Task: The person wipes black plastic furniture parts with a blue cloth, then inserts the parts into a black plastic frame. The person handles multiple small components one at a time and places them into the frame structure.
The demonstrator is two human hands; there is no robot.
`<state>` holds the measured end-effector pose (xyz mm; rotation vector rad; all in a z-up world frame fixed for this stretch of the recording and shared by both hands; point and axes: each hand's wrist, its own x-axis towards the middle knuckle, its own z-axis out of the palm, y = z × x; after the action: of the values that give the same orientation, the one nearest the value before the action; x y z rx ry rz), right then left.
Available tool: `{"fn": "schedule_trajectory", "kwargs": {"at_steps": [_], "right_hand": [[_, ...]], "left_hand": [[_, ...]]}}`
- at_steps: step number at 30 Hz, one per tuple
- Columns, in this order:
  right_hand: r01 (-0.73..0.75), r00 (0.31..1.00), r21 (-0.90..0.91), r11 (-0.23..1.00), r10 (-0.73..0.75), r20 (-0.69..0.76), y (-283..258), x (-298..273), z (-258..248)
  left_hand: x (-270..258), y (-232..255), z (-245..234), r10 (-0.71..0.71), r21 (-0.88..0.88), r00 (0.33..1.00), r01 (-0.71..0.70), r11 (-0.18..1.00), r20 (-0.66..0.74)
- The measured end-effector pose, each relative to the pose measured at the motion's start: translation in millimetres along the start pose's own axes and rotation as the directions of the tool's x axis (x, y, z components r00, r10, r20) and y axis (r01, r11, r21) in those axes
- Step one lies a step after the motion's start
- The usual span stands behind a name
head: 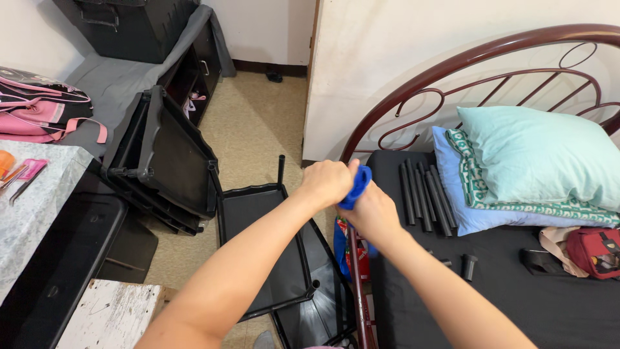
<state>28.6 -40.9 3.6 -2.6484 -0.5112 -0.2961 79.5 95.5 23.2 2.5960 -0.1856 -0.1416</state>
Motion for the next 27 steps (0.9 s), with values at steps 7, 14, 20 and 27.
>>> {"fn": "schedule_trajectory", "kwargs": {"at_steps": [7, 14, 20, 27], "right_hand": [[0.329, 0.936, -0.363, 0.872, -0.352, 0.004, -11.6, -30.7, 9.1], [0.514, 0.758, 0.030, 0.857, -0.470, 0.451, 53.1, -61.7, -6.3], [-0.735, 0.669, 0.548, 0.399, 0.558, 0.491, 125.1, -44.6, -22.1], [-0.281, 0.952, 0.648, 0.708, 0.294, 0.091, 69.4, -23.9, -14.4]], "left_hand": [[25.0, -38.0, 11.6, -0.136, -0.086, 0.991, 0.136, 0.987, 0.004], [19.8, -88.6, 11.7, -0.289, -0.064, 0.957, 0.288, 0.956, -0.020], [23.3, -119.6, 14.3, -0.352, -0.201, 0.935, 0.338, 0.919, -0.037], [27.5, -74.7, 40.3, -0.294, -0.403, 0.921, 0.378, 0.834, 0.255]]}}
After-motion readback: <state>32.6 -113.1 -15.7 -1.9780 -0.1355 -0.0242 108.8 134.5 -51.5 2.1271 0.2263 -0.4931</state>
